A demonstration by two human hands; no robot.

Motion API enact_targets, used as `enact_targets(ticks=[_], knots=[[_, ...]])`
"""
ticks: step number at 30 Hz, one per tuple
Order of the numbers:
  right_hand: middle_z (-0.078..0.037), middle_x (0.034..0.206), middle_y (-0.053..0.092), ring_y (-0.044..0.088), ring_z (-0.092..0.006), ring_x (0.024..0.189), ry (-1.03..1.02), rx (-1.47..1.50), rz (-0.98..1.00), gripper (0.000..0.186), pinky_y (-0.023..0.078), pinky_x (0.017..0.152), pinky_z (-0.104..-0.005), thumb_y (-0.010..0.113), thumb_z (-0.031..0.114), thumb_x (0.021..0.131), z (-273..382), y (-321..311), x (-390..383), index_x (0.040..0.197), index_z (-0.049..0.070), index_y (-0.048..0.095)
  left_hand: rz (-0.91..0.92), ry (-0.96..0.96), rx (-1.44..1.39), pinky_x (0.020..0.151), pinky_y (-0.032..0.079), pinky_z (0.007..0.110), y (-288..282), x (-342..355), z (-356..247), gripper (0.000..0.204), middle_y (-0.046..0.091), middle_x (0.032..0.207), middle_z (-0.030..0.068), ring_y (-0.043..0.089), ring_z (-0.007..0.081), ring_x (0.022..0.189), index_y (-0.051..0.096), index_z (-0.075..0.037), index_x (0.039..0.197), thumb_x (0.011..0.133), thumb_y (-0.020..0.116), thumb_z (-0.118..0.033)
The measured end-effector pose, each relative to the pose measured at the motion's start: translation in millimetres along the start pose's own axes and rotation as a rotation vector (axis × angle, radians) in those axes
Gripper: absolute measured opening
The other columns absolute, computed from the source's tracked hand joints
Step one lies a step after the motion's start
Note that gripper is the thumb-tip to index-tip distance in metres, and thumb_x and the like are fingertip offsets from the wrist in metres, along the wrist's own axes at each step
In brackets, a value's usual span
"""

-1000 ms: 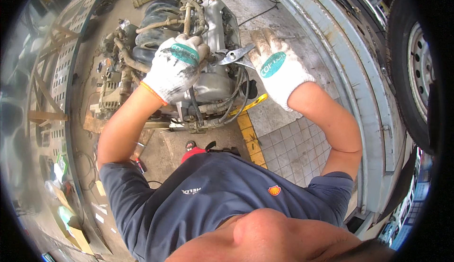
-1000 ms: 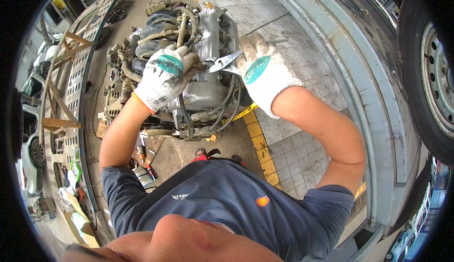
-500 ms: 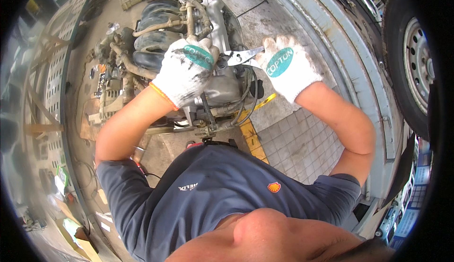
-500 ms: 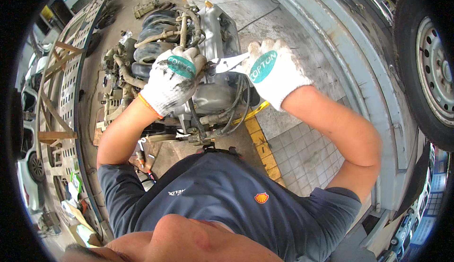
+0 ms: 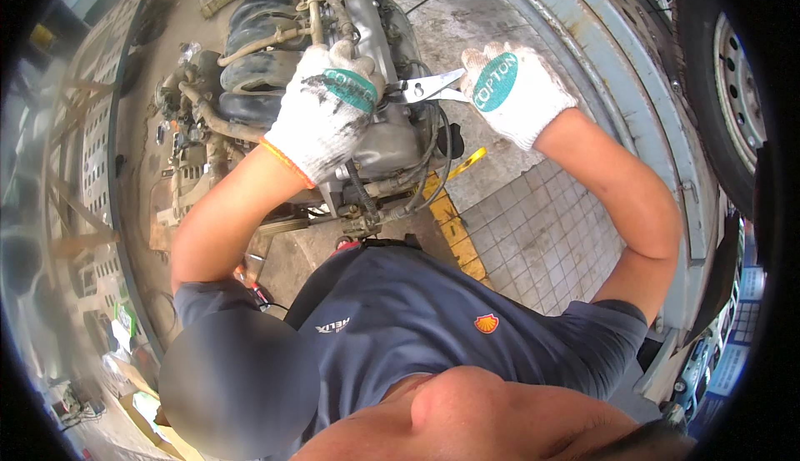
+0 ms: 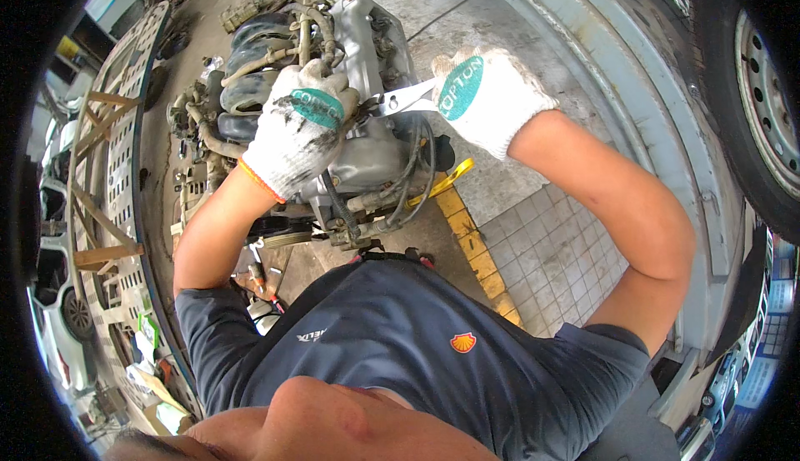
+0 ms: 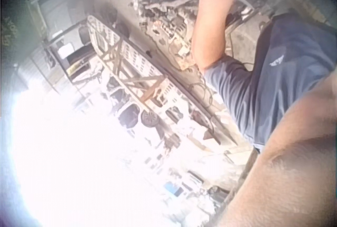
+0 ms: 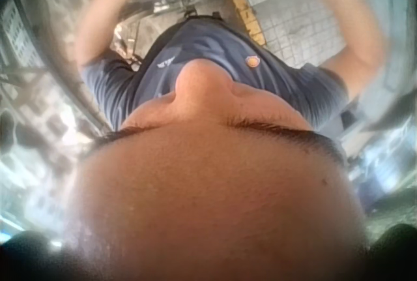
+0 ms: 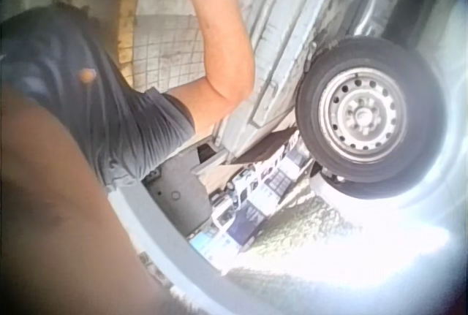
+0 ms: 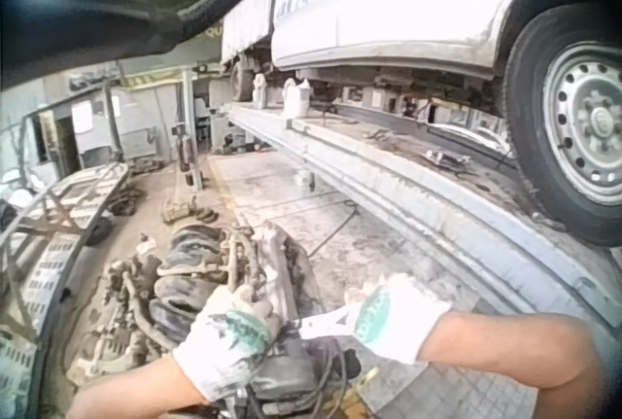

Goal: The person works on a car engine mounted on a stand, using a wrench to loosen bolts and a pair of pliers to remove hoses and connectors. The person repeatedly adjusts components and removes parts from the engine.

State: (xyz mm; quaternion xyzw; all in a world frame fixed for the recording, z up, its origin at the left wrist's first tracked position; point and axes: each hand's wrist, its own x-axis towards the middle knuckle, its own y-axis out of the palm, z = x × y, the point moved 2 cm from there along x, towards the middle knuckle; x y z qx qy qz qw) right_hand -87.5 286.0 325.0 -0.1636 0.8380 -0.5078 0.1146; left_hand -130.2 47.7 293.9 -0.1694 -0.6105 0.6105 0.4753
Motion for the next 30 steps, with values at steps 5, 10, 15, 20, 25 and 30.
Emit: enact_targets(ticks=[5,10,15,20,25,30], knots=[[-0.013,0.129,0.065,0.06,-0.027,0.123,-0.094,-0.277,0.155,0.03,0.046,0.109,-0.0446,0.051,0.022,0.104,11,-8,12,0.129,0.011,0.064,0.097,-0.065,0.046,0.084,0.052,0.045,-1,-10,-1,0.036,0.072,0.104,0.0101,0.067,0.0328,0.107,0.074,-0.008,0.113,0.09,0.073,-0.035],[-0.014,0.137,0.062,0.056,-0.0365,0.132,-0.148,-0.106,-0.209,0.02,0.043,0.116,-0.049,0.061,0.01,0.093,-17,-22,-9,0.112,0.006,0.067,-0.216,-0.078,-0.252,0.102,0.05,0.046,-40,-65,-2,0.049,0.067,0.128,0.0095,0.062,0.0318,0.124,0.066,-0.01,0.132,0.086,0.076,-0.021],[-0.019,0.142,0.061,0.06,-0.0397,0.13,-0.175,0.363,-0.16,0.036,0.048,0.111,-0.0456,0.069,0.001,0.09,-34,-41,-14,0.126,0.0,0.065,-0.506,-0.479,-0.184,0.096,0.054,0.051,-38,-171,49,0.035,0.074,0.117,0.0147,0.07,0.0354,0.107,0.071,-0.007,0.124,0.09,0.076,-0.014],[-0.021,0.136,0.064,0.062,-0.0416,0.126,-0.307,0.492,-0.099,0.033,0.05,0.108,-0.0453,0.068,0.001,0.09,-4,-77,2,0.123,-0.002,0.068,-0.417,-0.694,-0.29,0.091,0.055,0.048,-21,-221,76,0.031,0.074,0.115,0.0169,0.069,0.0397,0.106,0.072,-0.004,0.122,0.091,0.073,-0.011],[-0.012,0.119,0.068,0.067,-0.0359,0.11,-0.453,0.404,-0.264,0.027,0.053,0.099,-0.0486,0.076,0.011,0.088,32,-90,26,0.115,0.008,0.074,-0.356,-0.835,-0.377,0.096,0.055,0.046,0,-226,102,0.03,0.073,0.12,0.0162,0.068,0.0391,0.109,0.072,-0.008,0.127,0.1,0.066,-0.016],[-0.011,0.115,0.068,0.068,-0.0335,0.106,-0.425,0.455,-0.279,0.022,0.054,0.096,-0.0468,0.073,0.019,0.095,75,-95,63,0.115,0.01,0.076,-0.26,-0.929,-0.621,0.1,0.054,0.045,12,-211,122,0.033,0.072,0.126,0.0192,0.068,0.038,0.117,0.069,-0.005,0.131,0.108,0.056,-0.025]])
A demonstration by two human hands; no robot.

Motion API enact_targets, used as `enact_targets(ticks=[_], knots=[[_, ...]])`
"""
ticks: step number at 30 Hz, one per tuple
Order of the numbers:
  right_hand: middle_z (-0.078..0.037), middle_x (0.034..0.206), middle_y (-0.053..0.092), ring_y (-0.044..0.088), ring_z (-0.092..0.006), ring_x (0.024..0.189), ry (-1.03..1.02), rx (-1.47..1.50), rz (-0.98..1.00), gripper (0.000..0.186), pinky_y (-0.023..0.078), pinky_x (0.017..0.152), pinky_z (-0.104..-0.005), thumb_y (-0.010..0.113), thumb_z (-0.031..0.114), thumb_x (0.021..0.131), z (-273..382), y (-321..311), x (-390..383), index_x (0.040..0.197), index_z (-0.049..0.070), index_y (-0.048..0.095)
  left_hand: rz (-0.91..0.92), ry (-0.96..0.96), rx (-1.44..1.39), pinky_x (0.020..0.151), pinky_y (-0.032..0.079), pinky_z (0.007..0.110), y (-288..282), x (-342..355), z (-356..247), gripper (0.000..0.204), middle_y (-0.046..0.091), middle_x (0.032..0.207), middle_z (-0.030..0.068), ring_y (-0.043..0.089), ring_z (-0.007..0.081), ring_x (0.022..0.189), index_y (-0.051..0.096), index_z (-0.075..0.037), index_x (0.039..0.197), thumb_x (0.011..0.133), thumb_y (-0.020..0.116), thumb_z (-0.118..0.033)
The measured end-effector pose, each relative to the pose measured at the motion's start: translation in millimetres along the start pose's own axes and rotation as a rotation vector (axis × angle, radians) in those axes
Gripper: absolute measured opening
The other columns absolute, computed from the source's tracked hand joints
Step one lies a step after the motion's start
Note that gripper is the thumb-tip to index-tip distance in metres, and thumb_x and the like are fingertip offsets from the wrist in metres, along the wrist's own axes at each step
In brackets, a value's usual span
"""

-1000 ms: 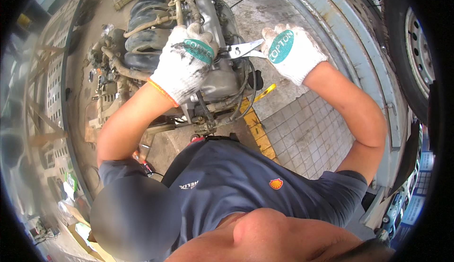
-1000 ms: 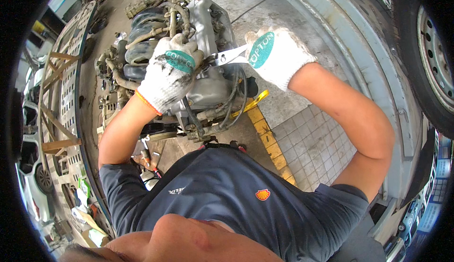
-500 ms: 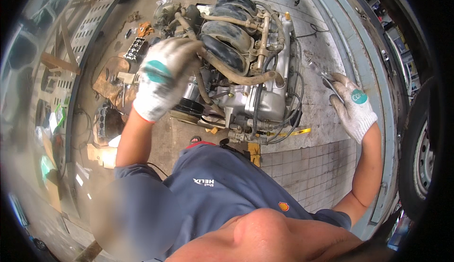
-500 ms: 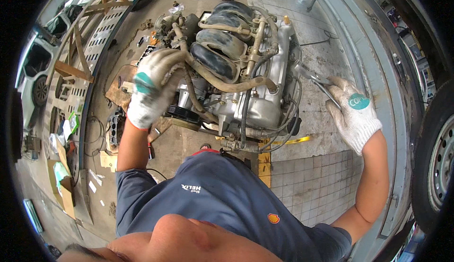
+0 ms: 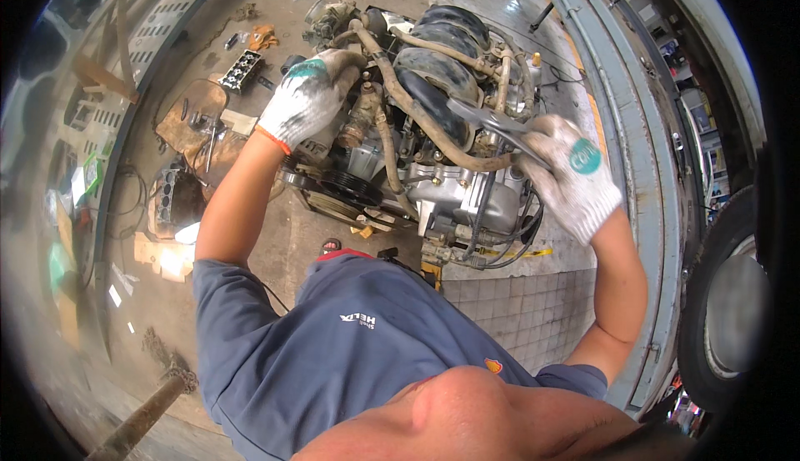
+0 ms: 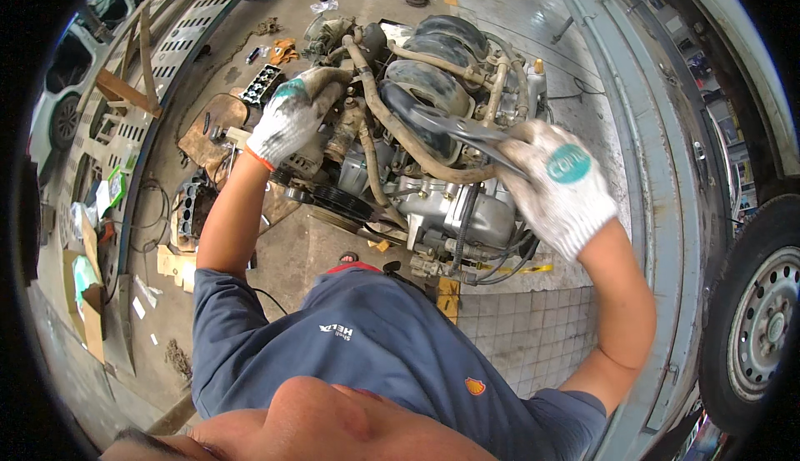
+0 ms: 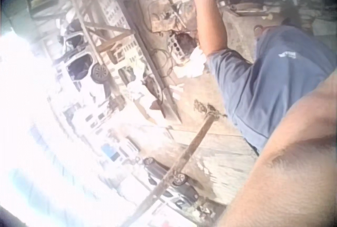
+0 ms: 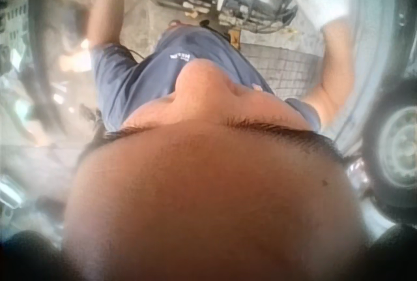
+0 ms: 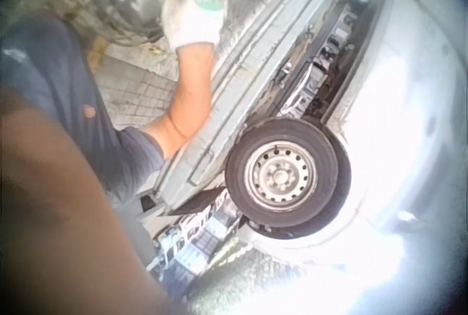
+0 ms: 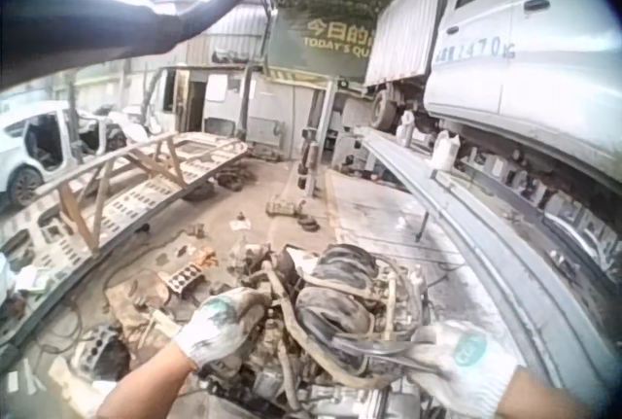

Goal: The person works on a car engine mounted on a stand, using a wrench to loosen bolts and a pair of pliers to remove hoses and connectors. The person repeatedly adjusts components and removes parts from the engine.

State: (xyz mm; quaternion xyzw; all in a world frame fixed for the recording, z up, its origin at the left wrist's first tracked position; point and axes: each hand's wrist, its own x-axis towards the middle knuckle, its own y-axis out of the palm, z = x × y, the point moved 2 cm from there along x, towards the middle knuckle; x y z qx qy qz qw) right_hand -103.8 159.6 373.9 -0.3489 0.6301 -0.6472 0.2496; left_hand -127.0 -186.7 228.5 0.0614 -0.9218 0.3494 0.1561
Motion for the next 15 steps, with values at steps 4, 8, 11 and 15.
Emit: enact_targets(ticks=[4,8,11,15], knots=[[-0.014,0.114,0.068,0.068,-0.0356,0.11,0.069,0.158,0.045,0.029,0.055,0.097,-0.0447,0.064,0.028,0.104,12,24,39,0.12,0.008,0.075,0.005,-0.103,-0.054,0.098,0.055,0.042,-3,6,-2,0.036,0.074,0.12,0.0199,0.072,0.034,0.111,0.067,-0.003,0.133,0.109,0.057,-0.027],[-0.016,0.12,0.068,0.068,-0.0353,0.113,0.133,0.238,0.091,0.035,0.055,0.1,-0.0438,0.06,0.034,0.107,19,34,80,0.125,0.008,0.074,0.029,-0.082,-0.11,0.1,0.054,0.041,1,11,4,0.037,0.074,0.123,0.0211,0.071,0.0342,0.115,0.065,-0.002,0.138,0.11,0.056,-0.025],[-0.017,0.123,0.069,0.067,-0.0369,0.119,0.223,0.177,0.052,0.047,0.053,0.104,-0.0457,0.057,0.047,0.107,12,43,114,0.13,0.009,0.073,0.097,-0.045,-0.084,0.099,0.055,0.042,11,13,13,0.036,0.074,0.123,0.0213,0.071,0.036,0.116,0.065,-0.002,0.137,0.109,0.055,-0.024],[-0.02,0.133,0.071,0.067,-0.039,0.123,0.283,0.12,0.144,0.053,0.053,0.106,-0.0452,0.056,0.049,0.106,8,60,160,0.138,0.009,0.07,0.109,-0.085,-0.092,0.095,0.056,0.042,7,14,5,0.035,0.075,0.121,0.0205,0.072,0.0363,0.113,0.067,-0.003,0.133,0.108,0.056,-0.025]])
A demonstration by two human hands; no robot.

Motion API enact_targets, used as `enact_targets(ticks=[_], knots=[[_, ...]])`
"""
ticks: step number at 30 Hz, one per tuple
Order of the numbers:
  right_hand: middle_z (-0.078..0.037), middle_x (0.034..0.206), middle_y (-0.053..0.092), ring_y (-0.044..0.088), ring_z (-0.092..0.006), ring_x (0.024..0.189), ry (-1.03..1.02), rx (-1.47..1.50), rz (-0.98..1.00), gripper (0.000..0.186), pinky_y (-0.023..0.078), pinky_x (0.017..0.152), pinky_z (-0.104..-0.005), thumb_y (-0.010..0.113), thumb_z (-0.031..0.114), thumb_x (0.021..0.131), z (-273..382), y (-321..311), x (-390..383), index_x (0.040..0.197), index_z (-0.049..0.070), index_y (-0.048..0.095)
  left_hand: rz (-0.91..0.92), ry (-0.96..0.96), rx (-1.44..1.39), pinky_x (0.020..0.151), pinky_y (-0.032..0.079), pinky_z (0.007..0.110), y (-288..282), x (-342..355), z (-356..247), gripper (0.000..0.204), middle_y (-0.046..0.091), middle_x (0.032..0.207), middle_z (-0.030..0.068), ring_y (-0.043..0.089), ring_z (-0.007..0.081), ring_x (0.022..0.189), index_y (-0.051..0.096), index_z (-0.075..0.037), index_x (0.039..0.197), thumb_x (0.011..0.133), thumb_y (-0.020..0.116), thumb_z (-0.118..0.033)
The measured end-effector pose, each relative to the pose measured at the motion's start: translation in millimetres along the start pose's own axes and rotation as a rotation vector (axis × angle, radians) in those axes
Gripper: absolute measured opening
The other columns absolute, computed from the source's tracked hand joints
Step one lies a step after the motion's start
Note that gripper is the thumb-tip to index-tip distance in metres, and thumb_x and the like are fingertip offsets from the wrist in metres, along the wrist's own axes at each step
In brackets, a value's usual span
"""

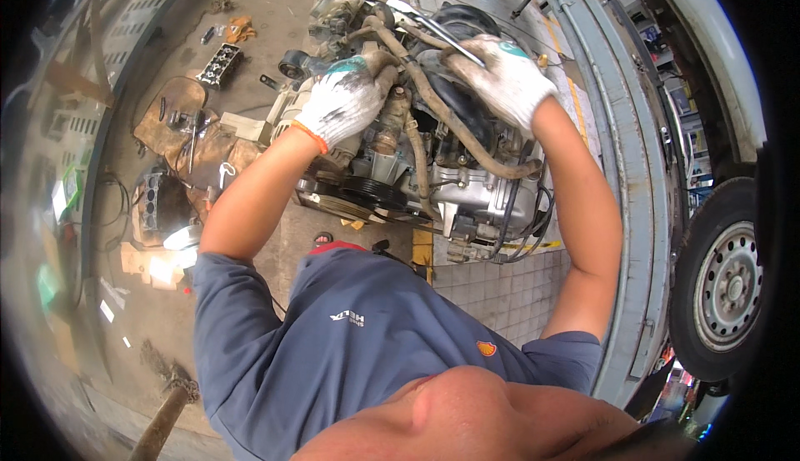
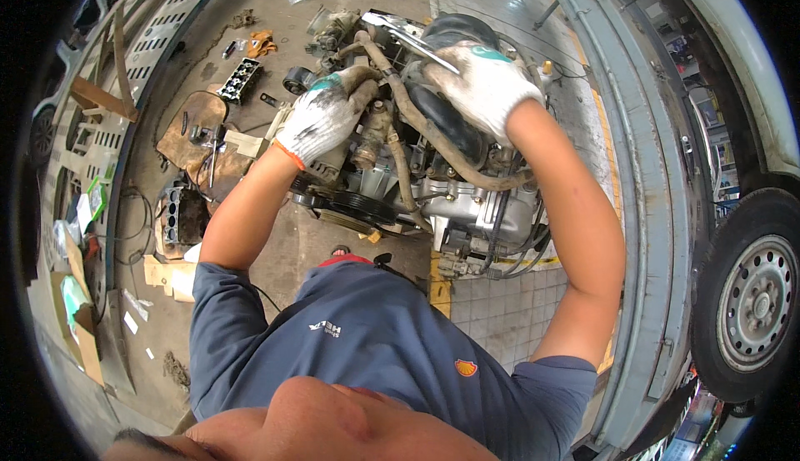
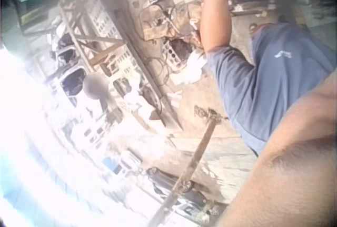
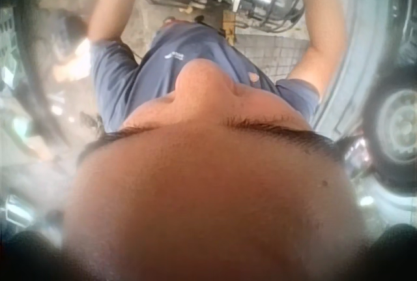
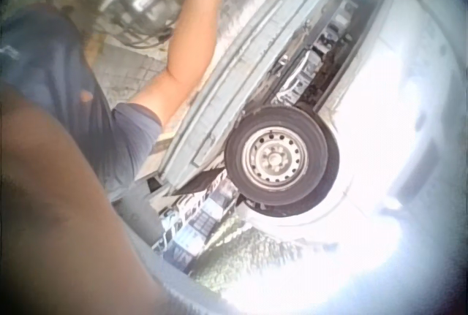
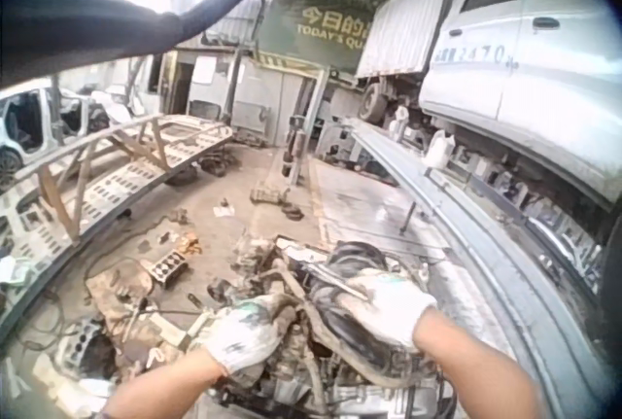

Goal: The person works on a car engine mounted on a stand, using a wrench to loosen bolts and a pair of pliers to remove hoses and connectors. The person repeatedly adjusts components and removes parts from the engine.

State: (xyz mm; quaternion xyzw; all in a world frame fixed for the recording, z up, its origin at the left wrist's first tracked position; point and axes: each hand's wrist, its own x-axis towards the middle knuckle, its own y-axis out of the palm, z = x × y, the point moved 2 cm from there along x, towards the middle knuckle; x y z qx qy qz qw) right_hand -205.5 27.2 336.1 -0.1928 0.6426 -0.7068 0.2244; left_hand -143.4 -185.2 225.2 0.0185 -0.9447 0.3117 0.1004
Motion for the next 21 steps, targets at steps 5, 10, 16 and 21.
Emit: enact_targets(ticks=[5,10,16,21], knots=[[-0.023,0.128,0.072,0.069,-0.0414,0.117,-0.085,-0.132,0.054,0.054,0.054,0.103,-0.0472,0.056,0.051,0.105,21,13,35,0.133,0.008,0.072,-0.021,0.032,-0.07,0.095,0.055,0.043,9,9,20,0.034,0.075,0.121,0.0198,0.071,0.0373,0.112,0.068,-0.003,0.131,0.107,0.059,-0.026],[-0.023,0.113,0.076,0.074,-0.0393,0.105,-0.042,-0.216,0.199,0.058,0.057,0.095,-0.0451,0.061,0.057,0.101,37,20,59,0.128,0.008,0.075,0.16,0.014,-0.161,0.098,0.054,0.039,-7,19,19,0.034,0.077,0.123,0.0141,0.072,0.0271,0.111,0.068,-0.004,0.134,0.107,0.059,-0.022],[-0.022,0.099,0.077,0.074,-0.04,0.093,-0.138,-0.213,0.228,0.054,0.057,0.087,-0.0471,0.061,0.056,0.101,36,22,70,0.113,0.007,0.079,0.336,-0.103,-0.272,0.096,0.056,0.035,-7,26,33,0.036,0.077,0.119,0.0093,0.07,0.0174,0.105,0.067,-0.002,0.139,0.106,0.058,-0.013],[-0.02,0.103,0.078,0.074,-0.0388,0.096,-0.142,-0.21,0.241,0.055,0.057,0.089,-0.0467,0.057,0.058,0.101,39,20,72,0.111,0.008,0.079,0.364,-0.056,-0.301,0.096,0.057,0.037,-7,29,43,0.038,0.076,0.124,0.0112,0.071,0.0192,0.108,0.065,-0.002,0.142,0.106,0.057,-0.011]])
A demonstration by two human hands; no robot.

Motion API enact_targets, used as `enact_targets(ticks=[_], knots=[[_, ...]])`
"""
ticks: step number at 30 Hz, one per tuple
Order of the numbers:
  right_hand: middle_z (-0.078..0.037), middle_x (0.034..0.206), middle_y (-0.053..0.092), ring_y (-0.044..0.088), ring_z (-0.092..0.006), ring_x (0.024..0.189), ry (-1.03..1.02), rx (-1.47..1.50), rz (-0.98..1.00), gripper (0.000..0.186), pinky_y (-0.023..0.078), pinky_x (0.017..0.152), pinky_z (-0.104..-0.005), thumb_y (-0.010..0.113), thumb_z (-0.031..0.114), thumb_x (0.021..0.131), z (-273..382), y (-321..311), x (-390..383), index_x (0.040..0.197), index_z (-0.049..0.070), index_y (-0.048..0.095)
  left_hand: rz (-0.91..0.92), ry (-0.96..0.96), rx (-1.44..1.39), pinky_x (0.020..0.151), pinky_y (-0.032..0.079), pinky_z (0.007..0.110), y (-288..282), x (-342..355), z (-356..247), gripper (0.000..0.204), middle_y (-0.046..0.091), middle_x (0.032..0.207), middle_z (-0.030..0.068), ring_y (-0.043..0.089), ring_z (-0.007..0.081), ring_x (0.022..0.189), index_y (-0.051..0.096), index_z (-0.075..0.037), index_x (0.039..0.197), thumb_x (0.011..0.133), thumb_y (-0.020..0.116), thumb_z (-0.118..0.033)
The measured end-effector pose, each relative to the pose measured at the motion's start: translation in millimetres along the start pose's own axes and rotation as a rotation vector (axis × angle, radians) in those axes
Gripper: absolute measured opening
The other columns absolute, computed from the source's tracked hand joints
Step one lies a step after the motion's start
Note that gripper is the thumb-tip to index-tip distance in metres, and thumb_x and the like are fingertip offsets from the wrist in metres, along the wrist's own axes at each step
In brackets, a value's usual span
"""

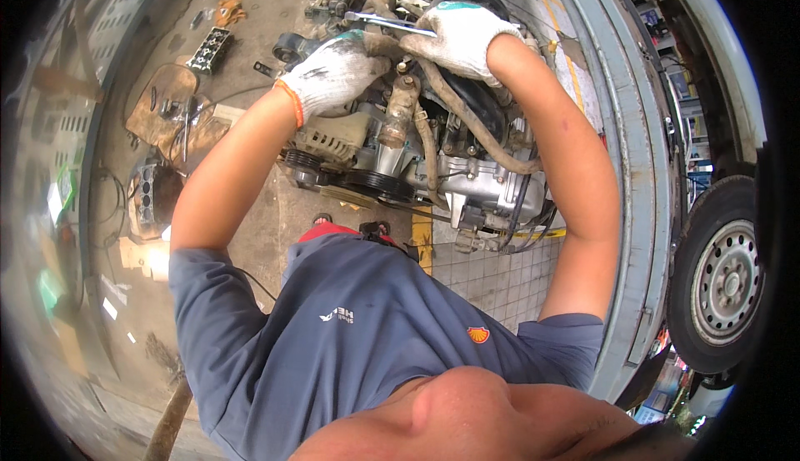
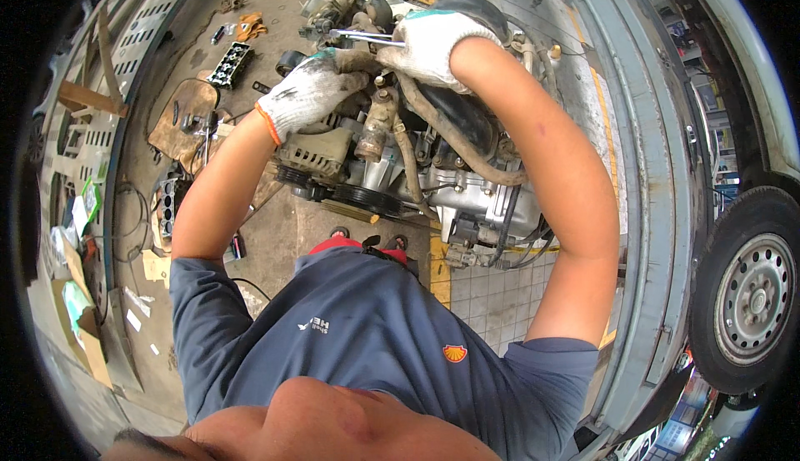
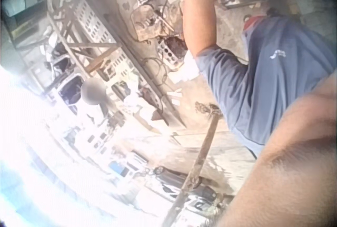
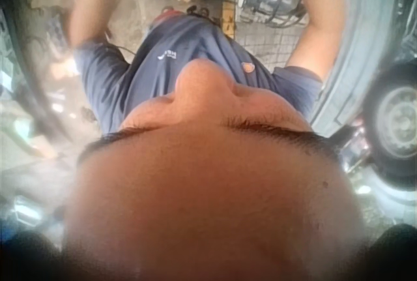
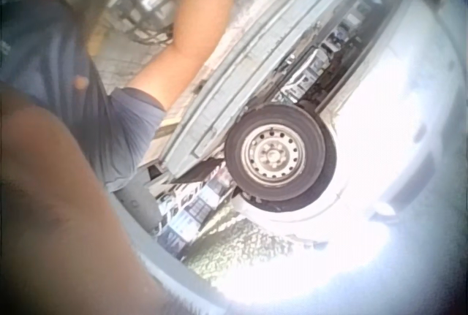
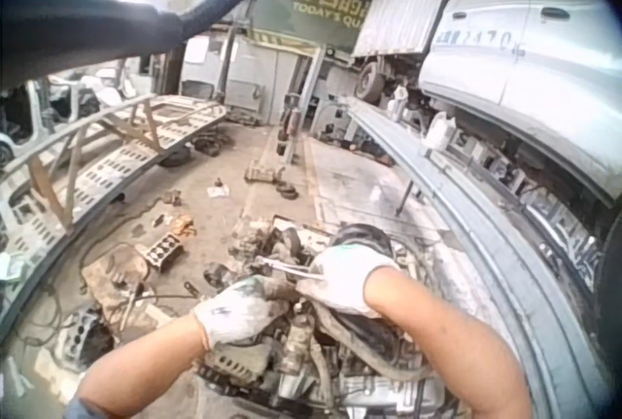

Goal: The person works on a car engine mounted on a stand, using a wrench to loosen bolts and a pair of pliers to remove hoses and connectors. The person repeatedly adjusts components and removes parts from the engine.

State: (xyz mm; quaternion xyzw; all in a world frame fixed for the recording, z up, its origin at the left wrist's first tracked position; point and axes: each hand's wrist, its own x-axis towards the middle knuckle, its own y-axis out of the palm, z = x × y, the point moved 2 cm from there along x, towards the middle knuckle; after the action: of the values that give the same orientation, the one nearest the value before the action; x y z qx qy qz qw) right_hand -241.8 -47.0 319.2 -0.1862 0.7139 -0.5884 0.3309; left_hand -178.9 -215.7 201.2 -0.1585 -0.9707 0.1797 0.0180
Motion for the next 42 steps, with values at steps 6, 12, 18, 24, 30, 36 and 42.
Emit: enact_targets(ticks=[6,12,18,24,30,36,42], knots=[[-0.021,0.101,0.077,0.074,-0.0396,0.094,0.039,0.01,0.042,0.059,0.058,0.088,-0.0465,0.06,0.06,0.098,3,-3,-5,0.109,0.006,0.079,0.011,0.094,0.156,0.092,0.059,0.037,-3,-6,-10,0.04,0.077,0.12,0.0118,0.073,0.0199,0.103,0.064,-0.002,0.143,0.106,0.058,-0.016],[-0.023,0.1,0.077,0.074,-0.0395,0.093,0.082,0.029,0.106,0.058,0.057,0.09,-0.0466,0.067,0.059,0.095,0,-5,0,0.115,0.006,0.079,0.096,0.03,0.147,0.093,0.059,0.035,-14,-15,-32,0.041,0.077,0.118,0.0134,0.074,0.0206,0.102,0.065,-0.003,0.143,0.105,0.061,-0.02],[-0.023,0.107,0.077,0.074,-0.0401,0.1,0.051,0.01,0.067,0.06,0.057,0.093,-0.0468,0.067,0.06,0.095,-4,1,3,0.118,0.005,0.078,0.082,0.134,0.097,0.097,0.057,0.036,-15,-6,-16,0.041,0.076,0.125,0.0148,0.073,0.021,0.106,0.066,-0.002,0.141,0.104,0.061,-0.02],[-0.023,0.106,0.077,0.074,-0.0404,0.1,-0.01,-0.016,-0.01,0.055,0.057,0.092,-0.047,0.066,0.056,0.097,-7,9,0,0.122,0.008,0.077,0.124,0.128,0.13,0.097,0.057,0.036,-16,-2,-13,0.04,0.077,0.123,0.015,0.073,0.0218,0.106,0.067,-0.002,0.139,0.104,0.06,-0.019],[-0.021,0.117,0.072,0.07,-0.038,0.11,-0.052,0.003,-0.01,0.052,0.054,0.097,-0.045,0.065,0.055,0.1,0,8,-9,0.121,0.008,0.078,0.044,0.296,0.158,0.097,0.056,0.039,-12,-4,0,0.037,0.076,0.123,0.0196,0.074,0.0295,0.107,0.071,-0.001,0.133,0.102,0.06,-0.017],[-0.019,0.119,0.072,0.07,-0.0372,0.112,-0.114,-0.024,-0.087,0.054,0.054,0.099,-0.0445,0.069,0.055,0.099,-11,16,-9,0.124,0.008,0.077,-0.092,0.545,0.291,0.094,0.057,0.041,-1,1,17,0.032,0.076,0.115,0.0208,0.073,0.0348,0.105,0.074,-0.002,0.124,0.1,0.058,-0.015],[-0.019,0.121,0.072,0.07,-0.0366,0.113,-0.12,-0.081,-0.107,0.05,0.054,0.1,-0.044,0.068,0.051,0.1,-3,15,-13,0.123,0.007,0.078,-0.137,0.433,0.347,0.094,0.057,0.045,4,1,19,0.033,0.076,0.114,0.0211,0.072,0.0369,0.106,0.076,-0.004,0.122,0.099,0.058,-0.02]])
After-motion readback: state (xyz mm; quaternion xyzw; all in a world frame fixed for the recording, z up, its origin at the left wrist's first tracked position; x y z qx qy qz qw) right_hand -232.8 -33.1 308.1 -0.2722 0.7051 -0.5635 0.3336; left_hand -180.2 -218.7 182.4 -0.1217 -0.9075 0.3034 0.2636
